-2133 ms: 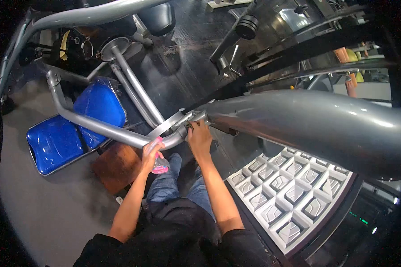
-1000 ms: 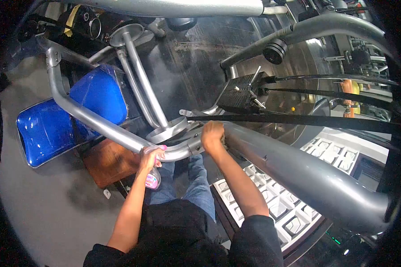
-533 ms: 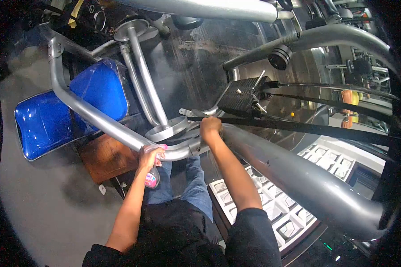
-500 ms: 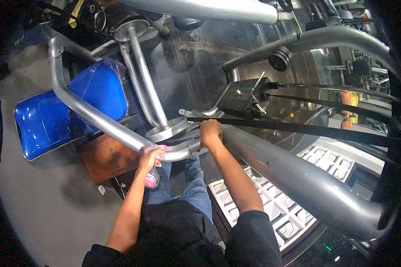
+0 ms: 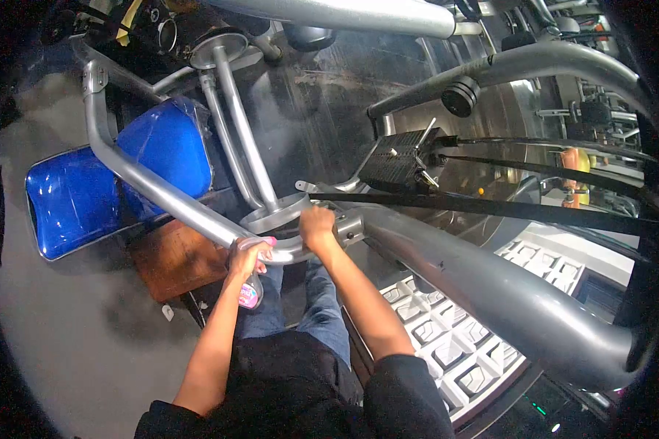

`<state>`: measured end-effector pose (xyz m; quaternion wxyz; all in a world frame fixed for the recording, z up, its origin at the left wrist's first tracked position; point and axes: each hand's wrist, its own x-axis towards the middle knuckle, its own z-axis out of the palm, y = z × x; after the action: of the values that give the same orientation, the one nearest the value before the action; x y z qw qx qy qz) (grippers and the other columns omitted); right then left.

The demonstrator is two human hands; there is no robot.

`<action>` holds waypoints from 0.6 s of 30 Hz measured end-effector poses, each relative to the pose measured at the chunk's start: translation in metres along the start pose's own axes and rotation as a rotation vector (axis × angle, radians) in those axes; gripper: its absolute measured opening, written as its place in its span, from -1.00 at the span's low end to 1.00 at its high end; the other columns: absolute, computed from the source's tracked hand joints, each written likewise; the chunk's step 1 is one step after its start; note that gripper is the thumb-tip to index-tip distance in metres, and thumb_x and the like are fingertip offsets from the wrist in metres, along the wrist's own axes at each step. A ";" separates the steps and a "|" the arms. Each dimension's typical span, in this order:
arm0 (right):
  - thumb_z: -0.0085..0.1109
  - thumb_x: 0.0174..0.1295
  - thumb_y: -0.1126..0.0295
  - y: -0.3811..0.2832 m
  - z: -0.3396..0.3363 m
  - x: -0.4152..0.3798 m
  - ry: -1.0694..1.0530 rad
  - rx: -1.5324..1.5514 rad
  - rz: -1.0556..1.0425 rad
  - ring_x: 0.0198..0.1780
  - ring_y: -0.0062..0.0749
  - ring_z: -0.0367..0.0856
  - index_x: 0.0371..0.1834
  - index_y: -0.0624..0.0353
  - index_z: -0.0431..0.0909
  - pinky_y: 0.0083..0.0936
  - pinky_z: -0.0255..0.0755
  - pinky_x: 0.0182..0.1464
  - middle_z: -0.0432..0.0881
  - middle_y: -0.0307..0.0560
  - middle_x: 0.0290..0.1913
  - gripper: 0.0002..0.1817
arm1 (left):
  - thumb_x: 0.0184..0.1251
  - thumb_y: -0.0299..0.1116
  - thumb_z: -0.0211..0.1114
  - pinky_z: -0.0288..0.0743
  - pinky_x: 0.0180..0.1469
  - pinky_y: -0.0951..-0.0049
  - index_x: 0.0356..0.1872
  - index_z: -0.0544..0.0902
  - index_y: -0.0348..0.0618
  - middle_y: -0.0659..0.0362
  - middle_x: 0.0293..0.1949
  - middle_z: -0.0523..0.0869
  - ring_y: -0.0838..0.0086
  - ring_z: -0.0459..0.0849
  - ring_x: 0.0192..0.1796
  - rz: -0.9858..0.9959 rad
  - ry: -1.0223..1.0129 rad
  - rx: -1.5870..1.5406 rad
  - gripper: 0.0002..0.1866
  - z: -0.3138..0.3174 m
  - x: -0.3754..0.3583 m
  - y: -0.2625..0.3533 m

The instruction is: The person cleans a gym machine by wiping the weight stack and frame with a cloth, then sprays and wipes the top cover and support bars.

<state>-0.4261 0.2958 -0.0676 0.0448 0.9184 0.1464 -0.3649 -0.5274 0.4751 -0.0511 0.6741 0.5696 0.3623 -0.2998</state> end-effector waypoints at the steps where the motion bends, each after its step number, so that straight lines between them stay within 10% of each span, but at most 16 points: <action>1: 0.21 0.17 0.33 -0.003 0.001 0.011 -0.082 -0.052 0.004 -0.01 -0.16 0.74 -0.18 -0.01 0.77 -0.30 0.65 -0.12 0.72 -0.02 0.04 -0.80 | 0.04 -0.19 0.42 0.43 -0.68 0.51 -0.47 0.73 -0.32 0.13 -0.59 0.68 0.45 0.59 -0.72 0.001 0.004 -0.001 -0.68 0.000 0.000 0.000; 9: 0.18 0.16 0.19 -0.037 -0.004 0.038 -0.384 -0.130 -0.033 0.07 -0.23 0.72 -0.09 0.06 0.77 -0.31 0.58 0.08 0.74 -0.03 0.02 -0.66 | 0.04 -0.18 0.44 0.45 -0.68 0.51 -0.42 0.74 -0.33 0.11 -0.57 0.70 0.43 0.60 -0.72 -0.004 0.005 -0.022 -0.67 0.000 -0.002 0.000; 18: 0.34 0.04 0.24 -0.017 -0.021 -0.026 -0.059 0.104 0.095 -0.02 -0.16 0.76 -0.25 0.09 0.77 -0.35 0.62 0.02 0.78 0.04 -0.16 -0.74 | 0.05 -0.20 0.43 0.43 -0.69 0.52 -0.43 0.75 -0.29 0.16 -0.58 0.68 0.45 0.59 -0.74 0.027 -0.018 -0.010 -0.71 -0.001 -0.002 -0.001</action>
<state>-0.4349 0.3095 -0.0340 0.0186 0.9142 0.0822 -0.3963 -0.5292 0.4760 -0.0499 0.6843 0.5682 0.3499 -0.2939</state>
